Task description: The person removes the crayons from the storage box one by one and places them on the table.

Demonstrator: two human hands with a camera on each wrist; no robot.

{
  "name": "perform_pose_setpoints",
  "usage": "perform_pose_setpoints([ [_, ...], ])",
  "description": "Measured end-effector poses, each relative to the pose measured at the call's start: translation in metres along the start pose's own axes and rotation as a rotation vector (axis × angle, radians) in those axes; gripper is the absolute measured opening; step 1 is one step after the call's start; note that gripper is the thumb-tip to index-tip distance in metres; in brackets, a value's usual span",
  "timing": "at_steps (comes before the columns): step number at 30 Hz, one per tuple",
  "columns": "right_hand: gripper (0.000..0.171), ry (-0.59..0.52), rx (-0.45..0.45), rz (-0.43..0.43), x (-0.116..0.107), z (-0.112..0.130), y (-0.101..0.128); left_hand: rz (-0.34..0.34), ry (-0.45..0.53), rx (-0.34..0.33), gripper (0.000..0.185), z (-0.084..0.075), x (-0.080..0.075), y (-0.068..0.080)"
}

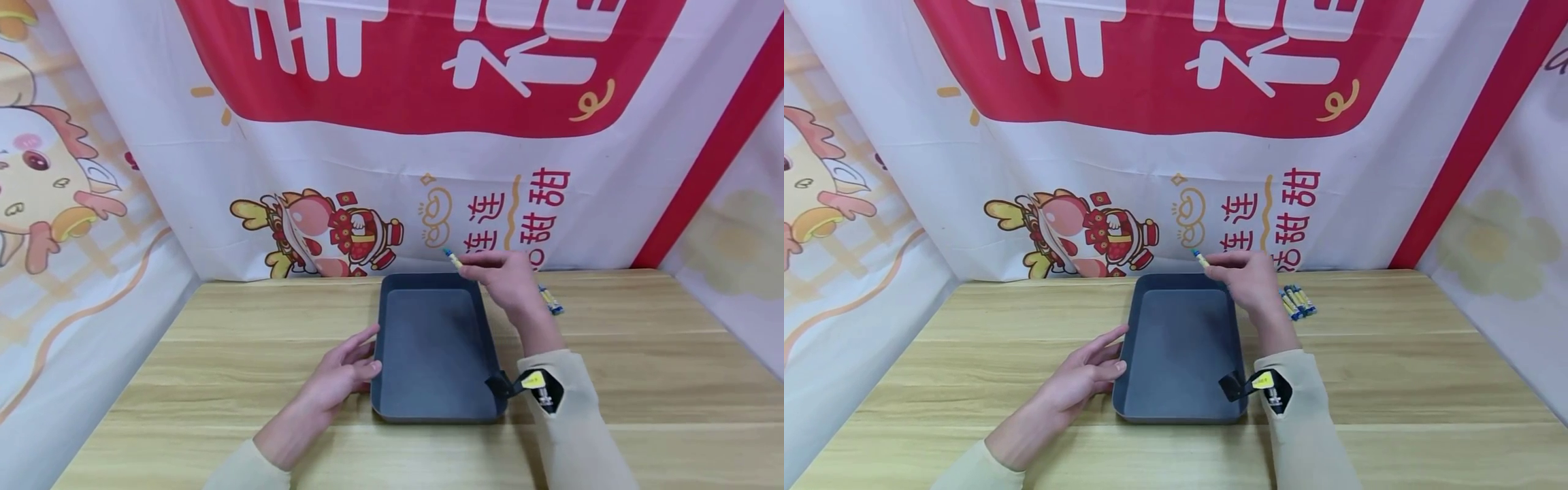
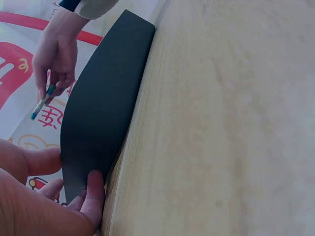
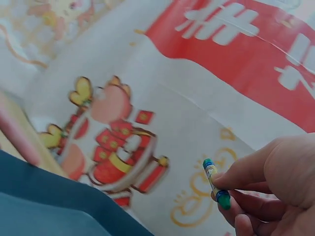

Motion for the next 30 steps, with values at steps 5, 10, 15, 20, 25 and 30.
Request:
perform_pose_setpoints([
  [5, 0.035, 0.007, 0.030, -0.084, -0.028, -0.013, -0.003, -0.007, 0.005, 0.002, 0.065, 0.000, 0.000, 0.002],
  [10, 0.041, 0.030, 0.101, -0.184, -0.056, -0.032, -0.004, -0.004, 0.000, 0.004, 0.065, 0.000, -0.001, 0.002],
  [15, 0.046, 0.042, 0.188, -0.251, -0.080, -0.059, -0.003, 0.009, -0.002, 0.008, 0.066, 0.001, 0.000, 0.002],
  [20, 0.048, 0.042, 0.249, -0.286, -0.096, -0.083, -0.003, 0.017, -0.006, 0.013, 0.066, 0.001, 0.000, 0.002],
  [25, 0.046, 0.082, 0.284, -0.336, -0.108, -0.100, -0.003, 0.022, -0.004, 0.018, 0.067, 0.001, -0.001, 0.002],
  [30, 0.044, 0.117, 0.343, -0.381, -0.118, -0.118, 0.001, 0.032, 0.003, 0.020, 0.068, 0.001, -0.001, 0.002],
])
Point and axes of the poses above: each hand's wrist, its own y-axis away from the middle knuckle, its own x-axis out of the palm, z = x × y, the point moved 4 cm from there along -y, towards the middle knuckle, and after that the axes turned 7 degrees about -x, right-handed, at the moved point
